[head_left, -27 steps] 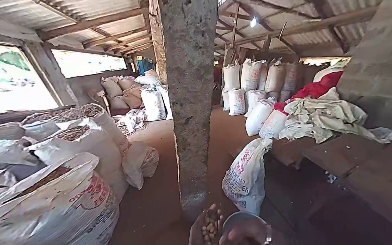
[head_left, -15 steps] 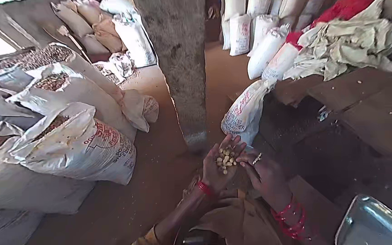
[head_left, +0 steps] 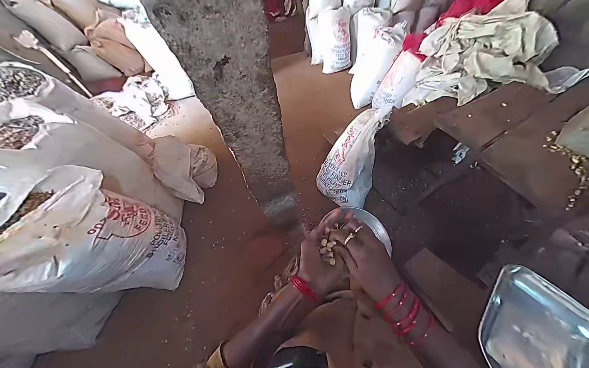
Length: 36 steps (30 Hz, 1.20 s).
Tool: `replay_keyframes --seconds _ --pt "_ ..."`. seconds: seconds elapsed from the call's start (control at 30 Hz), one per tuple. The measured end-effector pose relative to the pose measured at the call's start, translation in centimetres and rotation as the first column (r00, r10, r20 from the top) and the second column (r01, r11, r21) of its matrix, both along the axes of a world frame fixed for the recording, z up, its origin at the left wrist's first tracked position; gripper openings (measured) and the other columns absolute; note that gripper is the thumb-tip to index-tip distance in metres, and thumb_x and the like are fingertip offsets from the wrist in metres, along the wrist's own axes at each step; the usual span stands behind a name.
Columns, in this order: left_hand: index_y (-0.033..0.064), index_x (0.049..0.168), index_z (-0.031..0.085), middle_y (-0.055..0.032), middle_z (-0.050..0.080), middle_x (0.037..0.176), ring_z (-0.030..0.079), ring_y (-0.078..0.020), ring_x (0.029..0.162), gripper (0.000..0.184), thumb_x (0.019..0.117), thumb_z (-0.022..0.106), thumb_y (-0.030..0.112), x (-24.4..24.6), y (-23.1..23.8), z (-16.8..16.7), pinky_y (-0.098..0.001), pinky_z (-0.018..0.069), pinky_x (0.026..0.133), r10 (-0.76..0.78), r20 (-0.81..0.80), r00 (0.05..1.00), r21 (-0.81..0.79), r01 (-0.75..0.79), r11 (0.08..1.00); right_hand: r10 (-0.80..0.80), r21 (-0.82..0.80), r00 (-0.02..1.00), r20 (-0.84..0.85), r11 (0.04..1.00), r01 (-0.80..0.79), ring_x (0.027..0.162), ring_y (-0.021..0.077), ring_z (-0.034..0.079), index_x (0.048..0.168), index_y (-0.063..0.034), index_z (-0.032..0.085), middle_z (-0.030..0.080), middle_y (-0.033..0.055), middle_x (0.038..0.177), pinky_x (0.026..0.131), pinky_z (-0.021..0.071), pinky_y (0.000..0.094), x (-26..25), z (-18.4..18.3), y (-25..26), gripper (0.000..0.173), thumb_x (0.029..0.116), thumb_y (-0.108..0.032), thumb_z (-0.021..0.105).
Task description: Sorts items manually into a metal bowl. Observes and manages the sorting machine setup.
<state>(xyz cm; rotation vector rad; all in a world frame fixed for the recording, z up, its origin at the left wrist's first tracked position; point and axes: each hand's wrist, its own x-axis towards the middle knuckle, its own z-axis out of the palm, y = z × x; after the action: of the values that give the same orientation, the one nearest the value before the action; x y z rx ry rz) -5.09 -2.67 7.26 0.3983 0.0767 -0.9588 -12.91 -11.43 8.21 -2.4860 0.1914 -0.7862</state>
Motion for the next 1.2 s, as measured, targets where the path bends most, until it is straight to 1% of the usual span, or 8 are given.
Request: replay_keyframes --seconds 0.2,0.4,0.53,0.7,0.9,1.03,1.1,1.2 --pt "0.0056 0.103 0.068 -0.0121 0.077 0.104 0.076 -0.0176 0.091 0.047 0.1085 0.024 0.021 -0.3 -1.7 0.3 -0.0270 0.0608 0.072 -0.009 -0.115 0.993 0.046 0.014 0.999 -0.039 0.100 0.994 0.106 0.995 0.028 0.091 0.0255 0.075 0.092 -0.0013 0.075 0.076 0.0140 0.094 0.083 0.0597 0.0342 -0.3 -0.6 -1.9 0.016 0.0923 -0.011 0.063" --pt "0.0066 0.104 0.068 -0.0107 0.077 0.106 0.075 -0.0162 0.090 0.045 0.1076 0.025 0.019 -0.3 -2.6 -0.5 -0.0265 0.0599 0.071 -0.042 -0.092 0.995 0.108 0.052 0.993 -0.011 -0.026 1.000 -0.005 1.000 0.011 0.098 0.0363 0.072 0.094 -0.0022 0.078 0.073 0.0190 0.101 0.085 0.0608 0.0434 -0.7 -1.4 -2.2 0.012 0.0842 -0.001 0.070" --pt "0.0049 0.101 0.068 -0.0137 0.077 0.104 0.075 -0.0201 0.094 0.048 0.1084 0.023 0.019 -0.3 -2.9 -0.5 -0.0291 0.0607 0.076 -0.036 -0.148 0.988 0.046 0.043 0.998 -0.039 0.034 0.993 0.115 0.999 0.035 0.093 0.0262 0.073 0.097 -0.0029 0.077 0.075 0.0157 0.099 0.084 0.0595 0.0329 -0.8 -1.9 -2.6 0.019 0.0948 -0.014 0.062" --pt "0.0082 0.087 0.068 -0.0089 0.075 0.085 0.073 -0.0141 0.072 0.049 0.1076 0.025 0.021 -0.4 -2.7 -0.4 -0.0259 0.0598 0.063 -0.022 -0.164 0.986 0.132 0.044 0.990 -0.100 0.141 0.972 0.211 0.987 0.071 0.089 0.0148 0.074 0.101 0.0041 0.074 0.076 0.0155 0.095 0.085 0.0565 0.0221 -1.1 -1.5 -3.0 0.028 0.0972 -0.016 0.056" --pt "0.0135 0.070 0.055 0.0003 0.062 0.061 0.059 -0.0048 0.048 0.054 0.1111 0.022 0.026 -0.6 -2.2 -1.0 -0.0167 0.0505 0.046 -0.091 -0.149 0.985 0.268 0.129 0.955 -0.112 0.275 0.960 0.257 0.961 0.038 0.069 0.0046 0.066 0.095 0.0077 0.072 0.072 0.0123 0.079 0.069 0.0535 0.0147 -1.6 -1.5 -3.0 0.028 0.0957 -0.014 0.055" --pt "0.0191 0.065 0.048 0.0094 0.048 0.053 0.039 0.0040 0.038 0.057 0.1131 0.020 0.029 -0.8 -1.6 -1.6 -0.0099 0.0316 0.037 -0.207 0.052 0.977 0.335 0.178 0.925 -0.076 0.388 0.968 0.238 0.921 -0.023 0.061 0.0015 0.060 0.096 0.0084 0.071 0.068 0.0086 0.074 0.060 0.0510 0.0150 -1.8 -1.5 -2.9 0.030 0.0971 -0.016 0.055" --pt "0.0171 0.071 0.054 0.0100 0.049 0.054 0.040 0.0034 0.040 0.053 0.1120 0.021 0.024 -1.0 -1.2 -2.2 -0.0112 0.0337 0.038 -0.174 0.277 0.945 0.323 0.078 0.943 -0.071 0.433 0.973 0.220 0.901 -0.032 0.060 -0.0006 0.059 0.097 0.0079 0.071 0.067 0.0062 0.073 0.058 0.0509 0.0141 -1.8 -1.7 -2.9 0.028 0.0977 -0.016 0.056" --pt "0.0163 0.091 0.068 0.0143 0.056 0.062 0.045 0.0057 0.046 0.034 0.1078 0.038 0.021 -0.9 -0.6 -3.1 -0.0121 0.0387 0.043 -0.072 0.647 0.759 0.283 -0.151 0.947 -0.132 0.421 0.977 0.170 0.906 0.049 0.063 -0.0012 0.059 0.096 0.0055 0.071 0.068 0.0059 0.075 0.062 0.0496 0.0131 -1.8 -2.0 -2.5 0.025 0.0952 -0.017 0.060"
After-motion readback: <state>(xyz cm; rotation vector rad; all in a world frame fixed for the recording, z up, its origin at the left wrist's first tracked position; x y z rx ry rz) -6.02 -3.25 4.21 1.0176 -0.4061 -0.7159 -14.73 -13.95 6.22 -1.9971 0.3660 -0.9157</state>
